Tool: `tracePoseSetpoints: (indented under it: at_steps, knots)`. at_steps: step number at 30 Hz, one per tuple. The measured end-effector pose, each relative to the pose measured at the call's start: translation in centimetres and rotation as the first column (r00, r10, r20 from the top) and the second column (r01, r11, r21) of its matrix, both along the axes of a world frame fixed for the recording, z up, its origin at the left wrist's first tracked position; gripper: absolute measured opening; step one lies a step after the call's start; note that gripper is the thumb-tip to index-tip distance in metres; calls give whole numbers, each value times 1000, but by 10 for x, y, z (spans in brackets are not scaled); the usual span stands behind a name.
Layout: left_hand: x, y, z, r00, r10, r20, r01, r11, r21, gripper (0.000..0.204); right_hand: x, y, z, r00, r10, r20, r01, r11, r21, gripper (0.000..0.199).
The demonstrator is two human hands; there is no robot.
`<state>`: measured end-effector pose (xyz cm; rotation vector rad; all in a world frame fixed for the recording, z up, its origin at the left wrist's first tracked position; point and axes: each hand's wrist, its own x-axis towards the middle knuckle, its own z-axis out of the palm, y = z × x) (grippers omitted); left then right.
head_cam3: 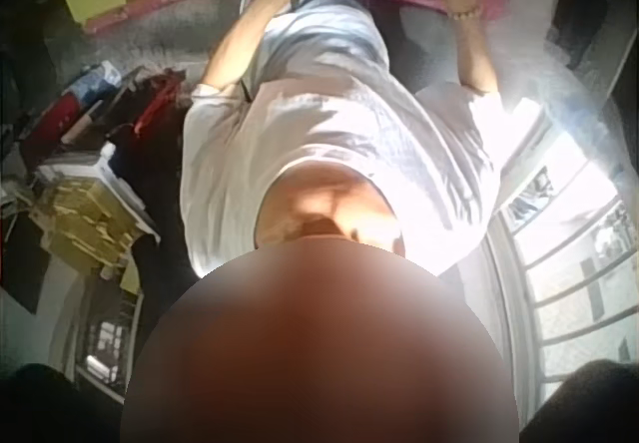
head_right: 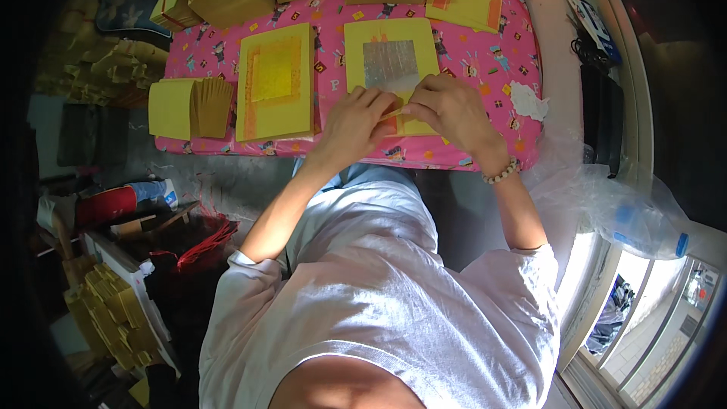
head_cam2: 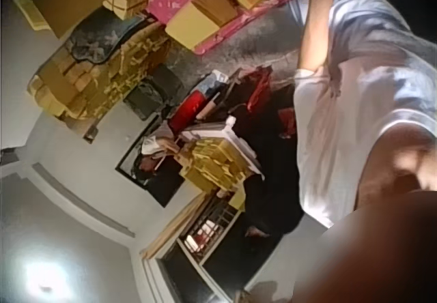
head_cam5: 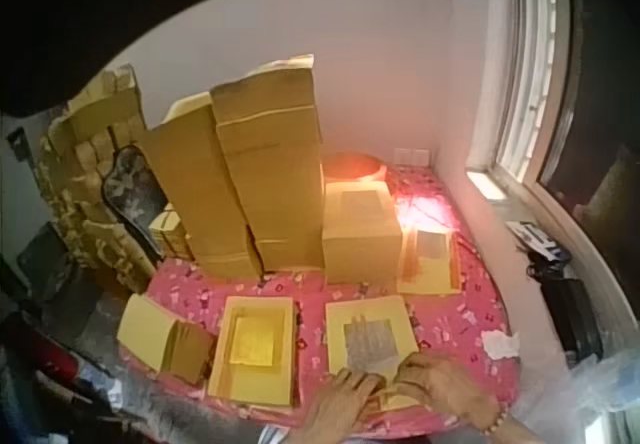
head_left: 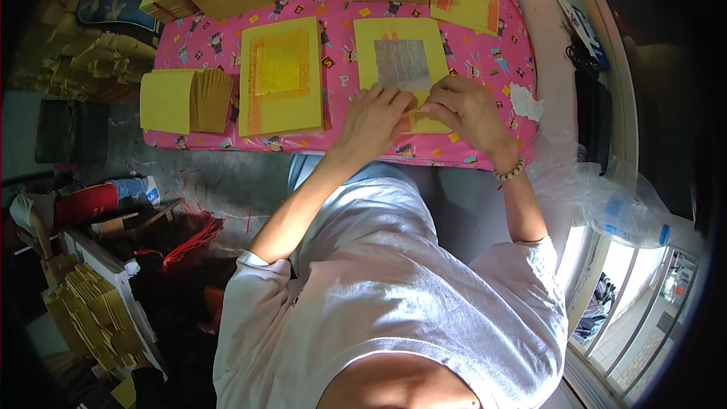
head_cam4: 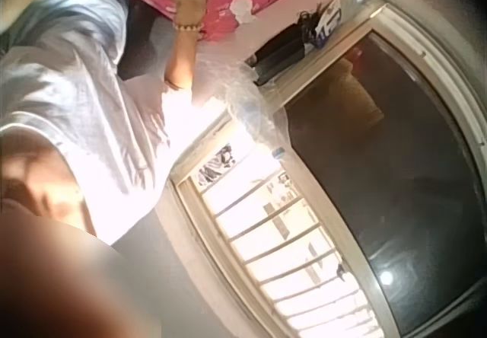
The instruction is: Sorting and stacking sheets of joss paper with metallic foils on a table.
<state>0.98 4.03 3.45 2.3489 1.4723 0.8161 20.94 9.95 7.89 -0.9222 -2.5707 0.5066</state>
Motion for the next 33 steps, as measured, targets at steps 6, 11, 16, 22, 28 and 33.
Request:
tracePoseSetpoints:
  at_steps: [6,11,16,22,28,33]
  knots:
    - [-9,7,7,988,106,116,-112,992,51,33,0,6,-1,898,-215,-383,195,977,-89,55]
    - [-24,7,3,843,156,515,-198,980,27,26,-2,22,-40,677,-468,-568,163,848,-505,85]
    - [-24,10,-15,337,166,927,57,979,-195,24,-12,35,-47,731,-242,-638,-96,890,-447,106]
    - [-32,15,-43,313,272,910,217,912,-347,27,-32,23,-42,761,-274,-588,-189,774,-604,106]
    - [-40,23,-40,369,205,907,273,909,-316,26,-34,24,-41,799,-225,-558,-11,922,-387,86]
    - [-45,31,-42,322,277,905,308,874,-377,31,-47,15,-27,784,-276,-556,-113,817,-566,73]
